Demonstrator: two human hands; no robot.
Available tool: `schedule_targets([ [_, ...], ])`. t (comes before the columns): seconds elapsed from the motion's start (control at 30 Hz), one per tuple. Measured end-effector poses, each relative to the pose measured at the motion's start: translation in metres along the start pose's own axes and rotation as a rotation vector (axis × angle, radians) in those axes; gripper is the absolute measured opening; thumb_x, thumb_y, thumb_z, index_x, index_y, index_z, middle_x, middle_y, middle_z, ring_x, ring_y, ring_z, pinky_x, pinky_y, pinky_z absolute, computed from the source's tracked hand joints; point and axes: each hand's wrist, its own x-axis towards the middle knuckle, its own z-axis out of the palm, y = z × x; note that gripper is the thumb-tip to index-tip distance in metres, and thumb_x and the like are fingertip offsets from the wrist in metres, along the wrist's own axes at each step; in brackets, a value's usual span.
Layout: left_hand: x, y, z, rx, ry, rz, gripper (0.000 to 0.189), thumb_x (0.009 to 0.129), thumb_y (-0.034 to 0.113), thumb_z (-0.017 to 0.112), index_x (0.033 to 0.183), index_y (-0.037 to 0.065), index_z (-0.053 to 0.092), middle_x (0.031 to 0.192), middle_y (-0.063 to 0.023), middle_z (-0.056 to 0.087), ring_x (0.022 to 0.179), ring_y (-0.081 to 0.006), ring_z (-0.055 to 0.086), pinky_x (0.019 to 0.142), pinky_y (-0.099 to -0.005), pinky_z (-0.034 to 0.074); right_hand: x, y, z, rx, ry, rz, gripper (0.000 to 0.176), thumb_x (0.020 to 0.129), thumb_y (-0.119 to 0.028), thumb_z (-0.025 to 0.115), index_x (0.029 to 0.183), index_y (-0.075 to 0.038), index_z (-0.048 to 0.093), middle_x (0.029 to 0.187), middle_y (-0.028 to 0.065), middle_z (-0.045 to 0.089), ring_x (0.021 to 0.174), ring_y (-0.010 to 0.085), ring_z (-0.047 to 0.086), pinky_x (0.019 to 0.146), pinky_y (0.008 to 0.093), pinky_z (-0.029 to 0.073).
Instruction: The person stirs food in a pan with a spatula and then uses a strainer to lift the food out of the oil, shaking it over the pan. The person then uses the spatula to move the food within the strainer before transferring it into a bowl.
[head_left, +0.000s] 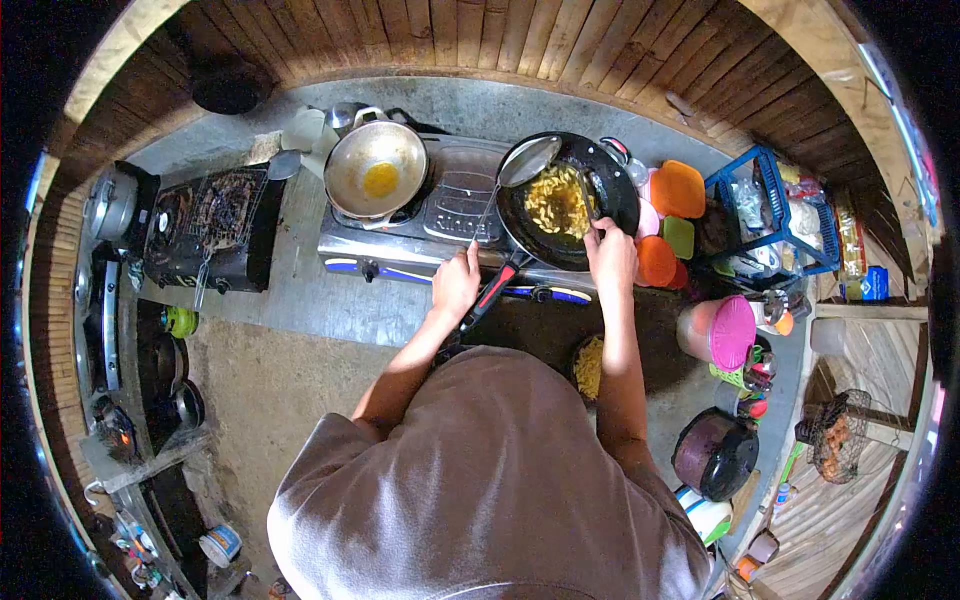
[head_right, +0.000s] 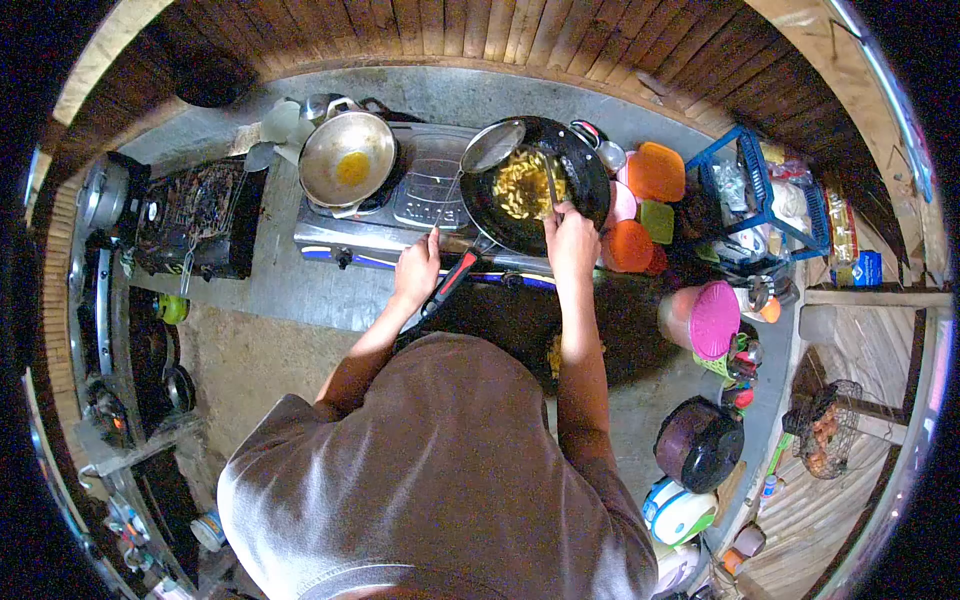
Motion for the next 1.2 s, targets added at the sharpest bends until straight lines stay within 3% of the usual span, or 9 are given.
schedule_targets([
  [0.37,0.009,0.003,-0.001,0.0,0.017,-0.016,0.063,0.102,0.046,0.035,0.085,-0.005,0.068,0.081,-0.0323,0.064,0.083,-0.0494,0.064,0.078,-0.0566,0.051,-0.022,0.0,0.01,-0.017,-0.042,0.002,0.017,0.085,-0.021,0.067,0.099,-0.012,0.07,0.078,0.0183,0.069,0.077,0.0375,0.069,0.069,0.0487,0.055],
  [0.43,0.004,0.001,-0.001,0.014,-0.003,-0.018,0.064,0.102,0.046,0.035,0.084,-0.005,0.068,0.081,-0.0325,0.064,0.084,-0.0491,0.064,0.078,-0.056,0.051,-0.037,0.0,0.008,0.007,-0.038,-0.003,0.018,0.088,-0.024,0.064,0.099,-0.011,0.069,0.075,0.0218,0.067,0.077,0.0396,0.068,0.067,0.0493,0.054],
  [0.57,0.0,-0.003,-0.001,0.019,0.009,0.023,0.063,0.102,0.045,0.034,0.084,-0.005,0.067,0.081,-0.0326,0.064,0.085,-0.0476,0.064,0.078,-0.0551,0.051,-0.068,0.007,0.006,0.02,-0.043,-0.031,0.018,0.086,-0.022,0.066,0.1,-0.012,0.068,0.079,0.0145,0.07,0.077,0.0365,0.069,0.068,0.0485,0.055],
  [0.7,-0.009,0.002,-0.009,0.011,-0.012,0.025,0.063,0.102,0.045,0.035,0.084,-0.006,0.067,0.082,-0.0329,0.064,0.086,-0.0481,0.064,0.079,-0.0555,0.05,-0.097,0.009,-0.001,0.08,-0.07,0.005,0.018,0.087,-0.019,0.067,0.103,-0.01,0.068,0.082,0.0168,0.07,0.08,0.0368,0.068,0.069,0.0469,0.054],
  [0.87,-0.013,0.001,-0.007,0.019,-0.031,0.045,0.063,0.103,0.044,0.034,0.083,-0.006,0.066,0.083,-0.0327,0.064,0.086,-0.0484,0.064,0.079,-0.0563,0.049,-0.122,0.022,-0.01,0.144,-0.057,0.032,0.023,0.087,-0.021,0.067,0.105,-0.007,0.07,0.077,0.021,0.068,0.074,0.0375,0.068,0.064,0.0435,0.052],
  [1.03,-0.014,0.002,-0.009,-0.001,-0.021,0.076,0.061,0.103,0.041,0.034,0.085,-0.006,0.067,0.082,-0.0327,0.064,0.084,-0.0488,0.064,0.077,-0.0571,0.049,-0.136,0.026,-0.023,0.184,-0.044,0.112,0.023,0.087,-0.019,0.067,0.105,-0.007,0.072,0.074,0.0217,0.066,0.07,0.0358,0.068,0.062,0.0405,0.051],
  [1.2,-0.018,0.003,-0.01,-0.011,-0.022,0.08,0.062,0.103,0.042,0.033,0.087,-0.007,0.067,0.083,-0.0334,0.064,0.085,-0.0494,0.064,0.078,-0.0571,0.049,-0.15,0.037,-0.026,0.19,-0.015,0.047,0.022,0.086,-0.02,0.068,0.105,-0.009,0.071,0.08,0.0194,0.069,0.074,0.0352,0.069,0.064,0.0423,0.054],
])
